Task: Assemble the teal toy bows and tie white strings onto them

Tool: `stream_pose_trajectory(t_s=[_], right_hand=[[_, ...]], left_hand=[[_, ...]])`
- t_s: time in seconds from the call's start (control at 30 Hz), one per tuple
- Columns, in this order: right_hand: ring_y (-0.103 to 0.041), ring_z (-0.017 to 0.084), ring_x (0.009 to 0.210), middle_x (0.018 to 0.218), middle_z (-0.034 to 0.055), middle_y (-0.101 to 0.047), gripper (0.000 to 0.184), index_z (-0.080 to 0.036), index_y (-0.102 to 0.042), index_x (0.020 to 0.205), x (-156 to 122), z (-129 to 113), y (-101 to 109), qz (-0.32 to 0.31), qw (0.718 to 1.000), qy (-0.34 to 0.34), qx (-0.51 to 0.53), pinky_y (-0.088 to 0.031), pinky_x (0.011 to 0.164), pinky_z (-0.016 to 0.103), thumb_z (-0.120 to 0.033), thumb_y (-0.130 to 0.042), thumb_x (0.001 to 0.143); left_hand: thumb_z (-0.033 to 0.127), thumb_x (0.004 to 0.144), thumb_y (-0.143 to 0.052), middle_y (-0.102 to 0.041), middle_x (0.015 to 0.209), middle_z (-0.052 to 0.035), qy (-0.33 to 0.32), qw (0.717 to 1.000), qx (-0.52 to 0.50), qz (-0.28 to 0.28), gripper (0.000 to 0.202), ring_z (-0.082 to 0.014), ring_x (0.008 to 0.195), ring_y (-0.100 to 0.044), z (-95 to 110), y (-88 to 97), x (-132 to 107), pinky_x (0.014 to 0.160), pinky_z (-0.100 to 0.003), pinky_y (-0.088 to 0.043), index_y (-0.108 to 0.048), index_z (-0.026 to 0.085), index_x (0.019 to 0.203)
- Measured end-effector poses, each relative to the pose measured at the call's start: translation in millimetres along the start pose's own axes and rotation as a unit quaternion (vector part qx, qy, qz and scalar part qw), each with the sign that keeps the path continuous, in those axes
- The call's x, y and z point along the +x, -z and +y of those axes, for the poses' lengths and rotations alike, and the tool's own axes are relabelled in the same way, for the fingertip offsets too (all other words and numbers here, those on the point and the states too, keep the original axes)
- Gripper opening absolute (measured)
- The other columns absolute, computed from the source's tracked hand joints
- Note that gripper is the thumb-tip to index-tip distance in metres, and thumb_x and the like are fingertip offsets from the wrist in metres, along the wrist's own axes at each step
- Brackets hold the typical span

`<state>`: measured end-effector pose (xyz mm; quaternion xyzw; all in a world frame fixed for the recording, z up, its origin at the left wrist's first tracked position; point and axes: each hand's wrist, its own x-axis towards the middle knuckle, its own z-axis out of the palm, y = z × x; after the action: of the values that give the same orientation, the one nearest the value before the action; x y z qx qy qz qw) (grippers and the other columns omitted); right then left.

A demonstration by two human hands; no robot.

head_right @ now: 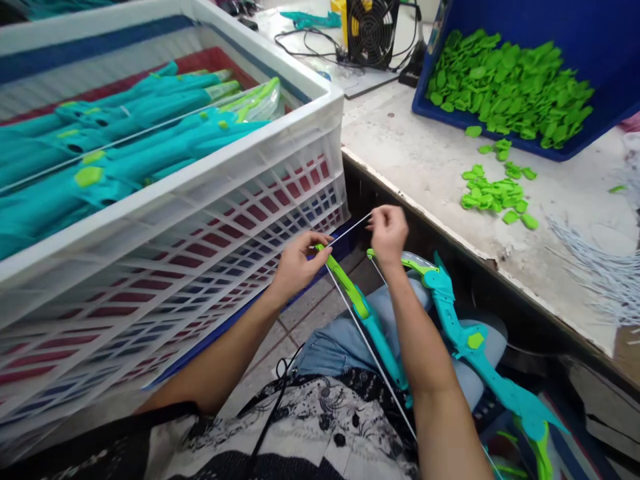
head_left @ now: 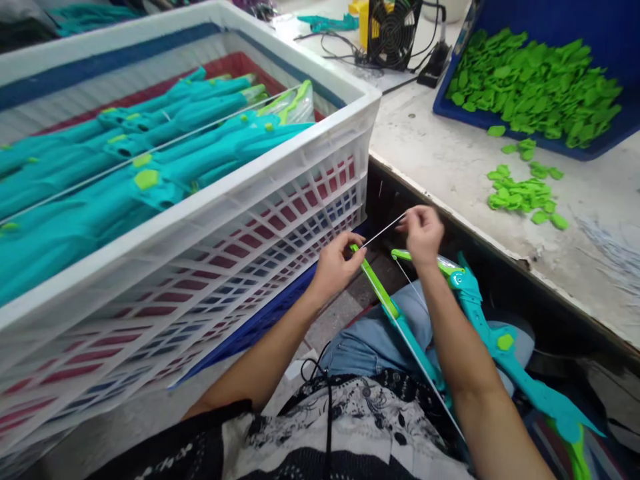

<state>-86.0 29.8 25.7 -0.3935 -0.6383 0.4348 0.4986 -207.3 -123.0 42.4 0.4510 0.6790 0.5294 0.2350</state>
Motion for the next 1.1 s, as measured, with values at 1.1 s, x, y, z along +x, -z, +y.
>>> stream_pose_trajectory(t_s=[1.1], right_hand=[[-0.058,0.014,0.088,0.091,0.0026,-0.057,0.013,-0.021,-0.067,0.086,-63,-64,-6,-0.027,0.987,0.156,0.018,-0.050,0.078,0.028,-0.016,-0.055,0.088]], left_hand=[[0.029,0.058,-0.081,-0.065,0.059,-0.0024,0.240,0.906,-0.326,-0.120,0.029,-0.0100,0.045,-0.059,61,-0.9,26,0.042,-0.018,-0.047,-0.065,0.010,0.072]])
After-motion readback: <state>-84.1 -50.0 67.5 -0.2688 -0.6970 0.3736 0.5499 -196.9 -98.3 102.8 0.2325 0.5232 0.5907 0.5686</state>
